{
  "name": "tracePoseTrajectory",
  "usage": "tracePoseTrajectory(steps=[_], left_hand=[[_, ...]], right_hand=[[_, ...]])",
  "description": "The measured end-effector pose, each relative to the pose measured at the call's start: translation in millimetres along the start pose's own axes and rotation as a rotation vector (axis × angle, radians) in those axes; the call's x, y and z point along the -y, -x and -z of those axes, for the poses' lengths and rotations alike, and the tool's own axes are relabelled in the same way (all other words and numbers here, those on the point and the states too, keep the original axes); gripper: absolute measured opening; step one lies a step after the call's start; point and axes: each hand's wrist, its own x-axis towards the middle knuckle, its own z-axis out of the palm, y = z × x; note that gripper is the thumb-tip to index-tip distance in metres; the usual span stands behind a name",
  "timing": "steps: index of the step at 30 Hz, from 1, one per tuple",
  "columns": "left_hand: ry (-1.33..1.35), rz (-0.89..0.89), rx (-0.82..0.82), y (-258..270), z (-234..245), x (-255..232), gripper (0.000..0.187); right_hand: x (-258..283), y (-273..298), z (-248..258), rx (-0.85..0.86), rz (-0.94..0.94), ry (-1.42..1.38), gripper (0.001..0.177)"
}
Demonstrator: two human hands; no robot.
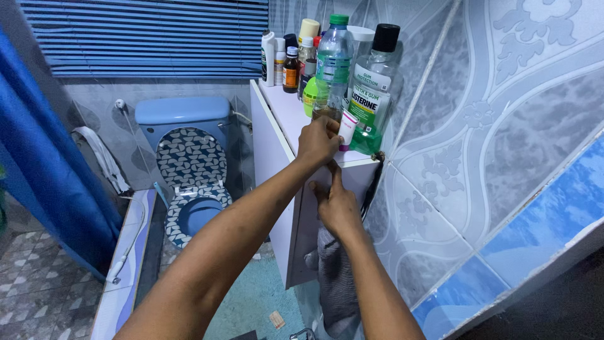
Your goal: The person wipes several bathroom items with a gray cloth, including a green bottle, a pink-capped tube, a white aerosol can, and a black electric shaver. The person places the cleaned items on a white cabinet next to the toilet.
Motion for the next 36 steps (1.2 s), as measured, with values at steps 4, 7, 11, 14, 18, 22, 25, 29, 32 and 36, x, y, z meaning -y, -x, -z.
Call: tracePoseTrajectory(steps=[4, 7, 11, 14, 18, 22, 25, 29, 32, 36], left_hand=[[-0.024, 0.001, -0.006, 4, 4, -9, 0.027], [0.028, -0.116, -0.089, 6, 6, -17, 0.026], [0.187, -0.269, -0.207, -1, 8, -35, 0.027], [0.185, -0.339, -0.215, -11, 11, -53, 0.036], [0.050, -0.484, -0.256, -21, 12, -74, 0.057], [-0.127, -0.604, -0.303, -31, 9, -92, 0.085], [-0.146, -0.489, -0.194, -37, 6, -107, 0.100], [-0.211, -0.436, -0.212, -35, 5, -121, 0.104], [-0.216, -0.283, -0.100, -35, 5, -128, 0.101], [-0.204, -0.281, -0.095, -40, 0, -125, 0.095]], right_hand=[[-1, 0, 0, 0.014, -0.006, -0.005, 0.069], [-6, -4, -3, 0.009, 0.008, -0.001, 0.071], [-15, -6, -8, -0.079, 0.152, 0.012, 0.070], [-19, -7, -11, -0.070, 0.134, -0.003, 0.071], [-21, -9, -12, -0.066, 0.141, 0.001, 0.074], [-24, -11, -14, -0.042, 0.086, -0.012, 0.073], [-25, -14, -14, -0.059, 0.156, 0.021, 0.072], [-25, -17, -13, 0.018, 0.101, 0.029, 0.074], [-25, -17, -13, 0.043, 0.061, 0.026, 0.075], [-24, -16, -11, 0.033, 0.068, 0.033, 0.075]])
